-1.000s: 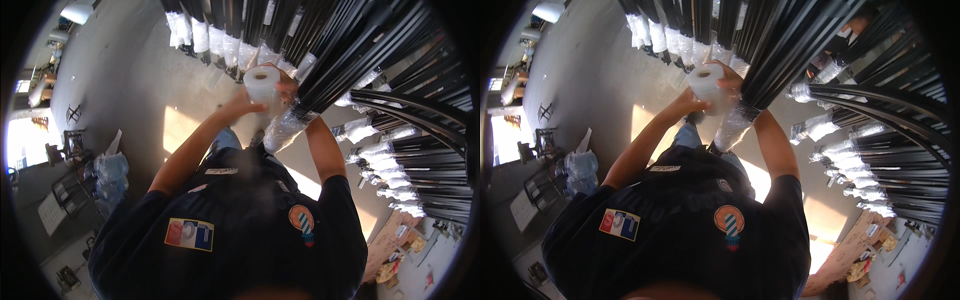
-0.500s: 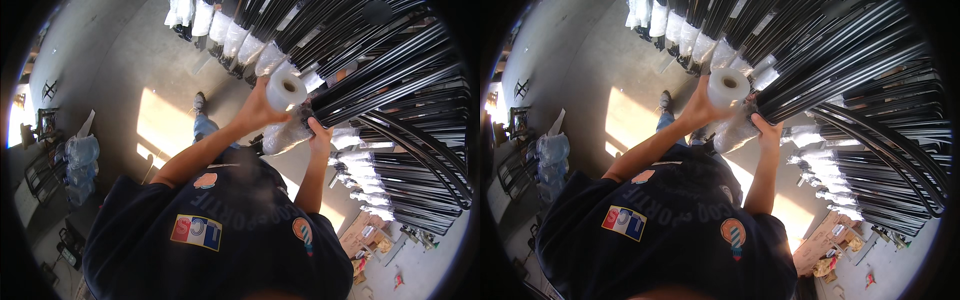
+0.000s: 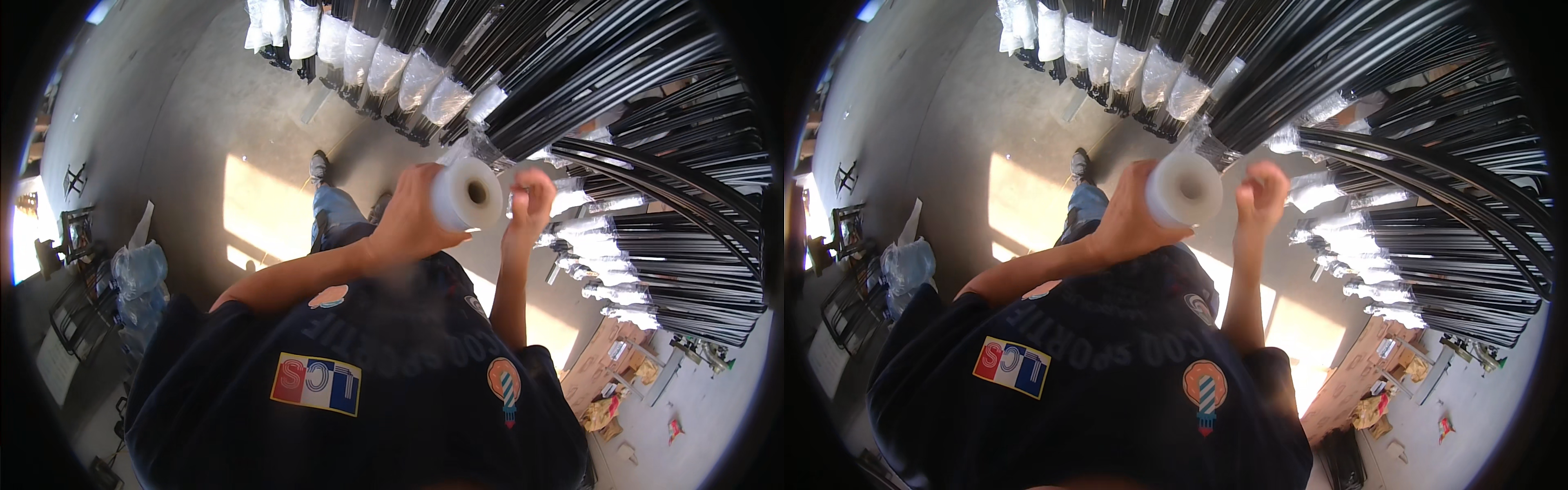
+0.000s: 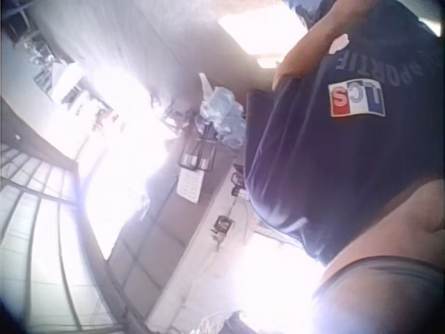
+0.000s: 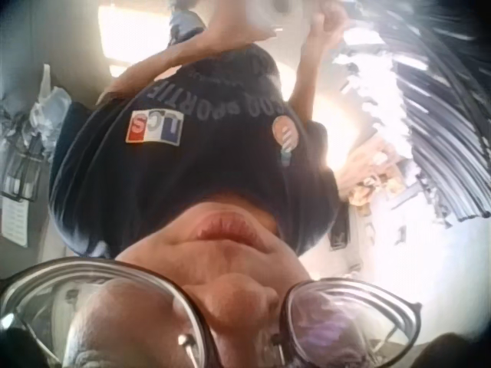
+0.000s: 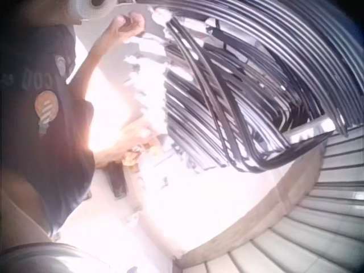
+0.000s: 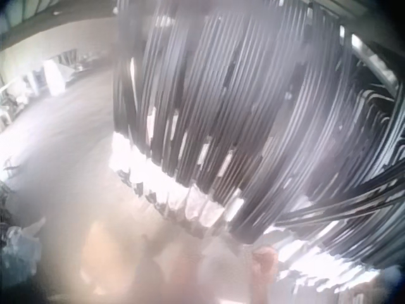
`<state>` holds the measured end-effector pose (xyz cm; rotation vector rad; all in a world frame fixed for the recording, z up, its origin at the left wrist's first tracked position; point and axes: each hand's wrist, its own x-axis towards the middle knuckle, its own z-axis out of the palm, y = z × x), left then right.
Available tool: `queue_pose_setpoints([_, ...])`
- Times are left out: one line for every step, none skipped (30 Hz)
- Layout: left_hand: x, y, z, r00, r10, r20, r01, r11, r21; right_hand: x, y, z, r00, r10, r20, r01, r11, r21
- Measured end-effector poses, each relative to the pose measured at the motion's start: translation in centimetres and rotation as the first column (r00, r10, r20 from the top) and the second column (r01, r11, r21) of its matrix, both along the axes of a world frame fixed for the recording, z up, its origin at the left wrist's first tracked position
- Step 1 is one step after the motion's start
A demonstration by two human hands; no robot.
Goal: The person wraps clear plastic film around bundles of black metal poles using a roll of stretch wrap. They repeatedly pull film from the roll, encircle the pole bundles, and tear off the film to secure each bundle.
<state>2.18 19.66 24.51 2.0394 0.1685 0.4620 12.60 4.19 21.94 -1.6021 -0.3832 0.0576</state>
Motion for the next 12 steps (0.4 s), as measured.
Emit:
queue_pose_setpoints([0.0,-0.4,-0.2,1.0,-0.005,0.022,0.004,0.999,0.043,-1.7,-0.7,-0.2,0.991,0.084,-0.104,-0.071,0.99,0.119])
queue_pose_setpoints([-0.1,-1.0,-0.3,0.999,-0.01,0.049,0.005,0.996,0.086,-3.7,-0.7,-0.2,0.965,0.177,-0.192,-0.129,0.962,0.242])
queue_pose_setpoints([-0.3,-1.4,-0.3,0.997,-0.017,0.073,0.008,0.992,0.124,-6.2,0.2,0.8,0.961,0.184,-0.206,-0.176,0.983,0.06])
queue_pose_setpoints([-0.6,-1.6,0.1,0.997,-0.071,0.037,0.068,0.995,0.075,-8.5,0.6,1.2,0.925,0.175,-0.336,-0.118,0.976,0.184])
queue_pose_setpoints([-0.6,-1.6,0.5,0.994,-0.103,0.028,0.1,0.99,0.095,-8.7,0.9,1.2,0.905,0.143,-0.401,-0.048,0.97,0.238])
queue_pose_setpoints([-0.7,-1.6,0.8,0.991,-0.134,0.019,0.131,0.985,0.114,-8.5,1.2,1.1,0.878,0.118,-0.464,0.023,0.958,0.287])
queue_pose_setpoints([-0.8,-1.6,0.9,0.986,-0.164,0.009,0.161,0.978,0.133,-8.2,1.4,0.9,0.844,0.098,-0.527,0.097,0.939,0.33])
queue_pose_setpoints([-0.7,-0.9,1.0,0.967,-0.256,-0.012,0.256,0.962,0.1,-7.8,0.8,0.5,0.87,0.113,-0.48,0.076,0.931,0.357])
queue_pose_setpoints([0.1,0.2,0.7,0.938,-0.345,-0.032,0.346,0.934,0.084,-7.5,0.5,0.4,0.888,0.111,-0.447,0.069,0.927,0.367])
queue_pose_setpoints([1.4,1.2,0.3,0.901,-0.431,-0.052,0.434,0.899,0.064,-7.3,0.3,0.2,0.904,0.106,-0.414,0.063,0.924,0.376])
queue_pose_setpoints([3.1,2.5,-0.2,0.919,-0.394,-0.034,0.392,0.919,-0.049,-7.5,0.3,0.0,0.918,0.11,-0.382,0.049,0.923,0.382])
queue_pose_setpoints([5.7,4.0,-0.6,0.932,-0.363,-0.022,0.355,0.92,-0.166,-7.9,0.1,0.2,0.917,0.103,-0.385,0.057,0.922,0.383])
